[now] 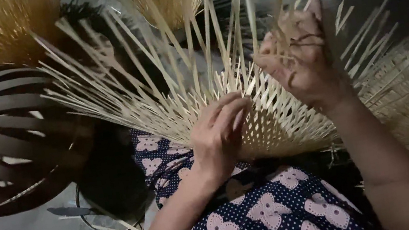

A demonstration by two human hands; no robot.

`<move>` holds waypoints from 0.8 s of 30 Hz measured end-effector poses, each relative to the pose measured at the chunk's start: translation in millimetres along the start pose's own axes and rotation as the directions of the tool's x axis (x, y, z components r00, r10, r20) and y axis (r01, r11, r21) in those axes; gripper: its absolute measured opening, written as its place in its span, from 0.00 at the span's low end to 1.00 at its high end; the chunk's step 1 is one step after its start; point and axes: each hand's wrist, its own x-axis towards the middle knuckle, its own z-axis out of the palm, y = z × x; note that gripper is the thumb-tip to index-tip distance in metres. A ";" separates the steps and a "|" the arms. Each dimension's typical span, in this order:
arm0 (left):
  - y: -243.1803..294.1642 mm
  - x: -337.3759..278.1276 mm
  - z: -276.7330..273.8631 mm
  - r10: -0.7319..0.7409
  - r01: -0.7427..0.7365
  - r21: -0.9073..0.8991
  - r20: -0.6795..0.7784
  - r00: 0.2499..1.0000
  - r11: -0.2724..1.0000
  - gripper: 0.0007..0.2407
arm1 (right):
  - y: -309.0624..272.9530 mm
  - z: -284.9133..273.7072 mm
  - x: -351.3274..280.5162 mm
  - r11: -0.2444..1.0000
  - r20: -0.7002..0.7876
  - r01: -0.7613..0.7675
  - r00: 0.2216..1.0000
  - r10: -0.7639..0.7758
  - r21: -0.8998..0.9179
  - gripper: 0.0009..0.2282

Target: Weaving bamboo strips to form a conical hat or similar structure.

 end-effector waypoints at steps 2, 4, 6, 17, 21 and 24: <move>9.0 8.1 -10.3 -0.037 0.038 -0.009 0.092 0.995 0.999 0.11 | 1.0 -0.5 -1.3 1.000 0.037 0.018 0.999 -0.018 -0.004 0.09; 0.9 -4.0 -2.0 -0.055 0.064 -0.084 0.097 0.994 0.994 0.11 | -8.3 -3.9 1.5 0.999 0.038 -0.040 0.998 0.039 0.032 0.10; -6.6 -12.4 -2.6 -0.065 0.081 -0.161 0.100 0.993 0.984 0.12 | -12.3 -7.9 4.2 0.993 0.036 -0.095 0.995 0.093 0.063 0.11; -17.4 6.2 -22.9 -0.261 0.260 0.026 0.141 0.955 0.965 0.17 | 0.1 -4.5 -8.7 0.990 -0.010 -0.012 1.000 0.014 0.138 0.11; -13.7 20.0 -19.7 -0.277 0.264 0.091 0.182 0.944 0.960 0.16 | -5.8 -4.1 -7.9 0.951 0.037 -0.141 0.990 0.136 0.276 0.09; -20.3 25.3 -15.4 -0.064 0.060 0.048 0.085 0.994 0.997 0.12 | -4.1 -1.1 -7.8 0.981 -0.006 -0.029 1.000 0.031 0.192 0.10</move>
